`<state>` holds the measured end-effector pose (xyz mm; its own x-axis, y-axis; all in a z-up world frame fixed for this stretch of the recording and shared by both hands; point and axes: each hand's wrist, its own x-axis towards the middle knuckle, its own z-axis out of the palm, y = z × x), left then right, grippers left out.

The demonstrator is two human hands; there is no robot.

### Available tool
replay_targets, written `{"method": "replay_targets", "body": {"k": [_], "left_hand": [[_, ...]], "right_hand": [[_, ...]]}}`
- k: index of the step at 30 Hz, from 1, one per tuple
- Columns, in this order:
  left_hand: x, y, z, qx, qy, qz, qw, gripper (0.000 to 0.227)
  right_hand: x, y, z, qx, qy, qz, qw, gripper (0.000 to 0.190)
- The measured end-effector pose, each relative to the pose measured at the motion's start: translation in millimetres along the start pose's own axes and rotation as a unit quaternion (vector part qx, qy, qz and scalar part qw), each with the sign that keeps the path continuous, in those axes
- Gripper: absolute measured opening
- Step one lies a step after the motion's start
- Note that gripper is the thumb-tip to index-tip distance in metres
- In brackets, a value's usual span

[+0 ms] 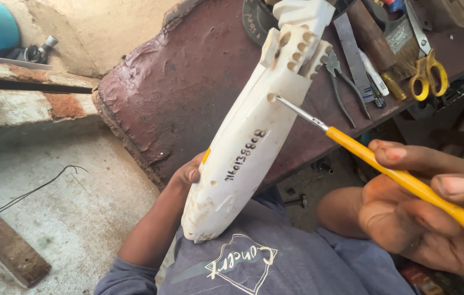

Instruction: The person uses a screwdriver to open a white plastic casing, then uses scissors to cut a wire connected to an internal circuit board. The person continues to adjust the wires and components inside the casing.

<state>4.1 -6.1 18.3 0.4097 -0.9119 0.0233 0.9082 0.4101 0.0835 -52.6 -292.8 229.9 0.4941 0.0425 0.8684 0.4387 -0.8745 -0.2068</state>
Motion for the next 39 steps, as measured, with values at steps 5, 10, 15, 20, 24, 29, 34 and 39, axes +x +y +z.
{"method": "replay_targets", "body": {"k": [5, 10, 15, 20, 24, 29, 34, 39], "left_hand": [[4.4, -8.5, 14.1, -0.001, 0.032, 0.014, 0.999, 0.124], [7.9, -8.7, 14.6, 0.004, 0.028, 0.015, 0.999, 0.12], [1.5, -12.2, 14.1, 0.017, 0.048, 0.016, 0.999, 0.117], [-1.2, -13.4, 9.7, 0.042, 0.055, 0.017, 0.997, 0.114], [-1.6, -13.0, 8.7, 0.063, 0.068, 0.019, 0.996, 0.115], [-0.4, -12.1, 10.6, 0.082, 0.068, 0.017, 0.994, 0.116], [-1.9, -14.7, 13.8, 0.065, 0.053, 0.024, 0.996, 0.115], [-2.2, -15.7, 7.0, 0.093, 0.066, 0.028, 0.993, 0.115]], "right_hand": [[15.8, 13.3, -38.7, -0.155, -0.274, -0.194, 0.929, 0.112], [25.4, 16.5, -49.3, -0.162, -0.314, -0.239, 0.904, 0.114], [21.9, 19.6, -41.2, -0.204, -0.243, -0.284, 0.905, 0.099], [1.6, 27.0, -67.7, -0.272, -0.278, -0.288, 0.875, 0.091], [-7.6, 24.2, -76.1, -0.293, -0.295, -0.246, 0.876, 0.081], [-3.8, 17.1, -65.4, 0.17, -0.364, 0.113, 0.909, 0.054], [8.5, 21.4, -57.5, 0.356, -0.411, 0.225, 0.809, 0.051], [26.1, 25.6, -40.4, 0.363, -0.386, 0.131, 0.838, 0.043]]}}
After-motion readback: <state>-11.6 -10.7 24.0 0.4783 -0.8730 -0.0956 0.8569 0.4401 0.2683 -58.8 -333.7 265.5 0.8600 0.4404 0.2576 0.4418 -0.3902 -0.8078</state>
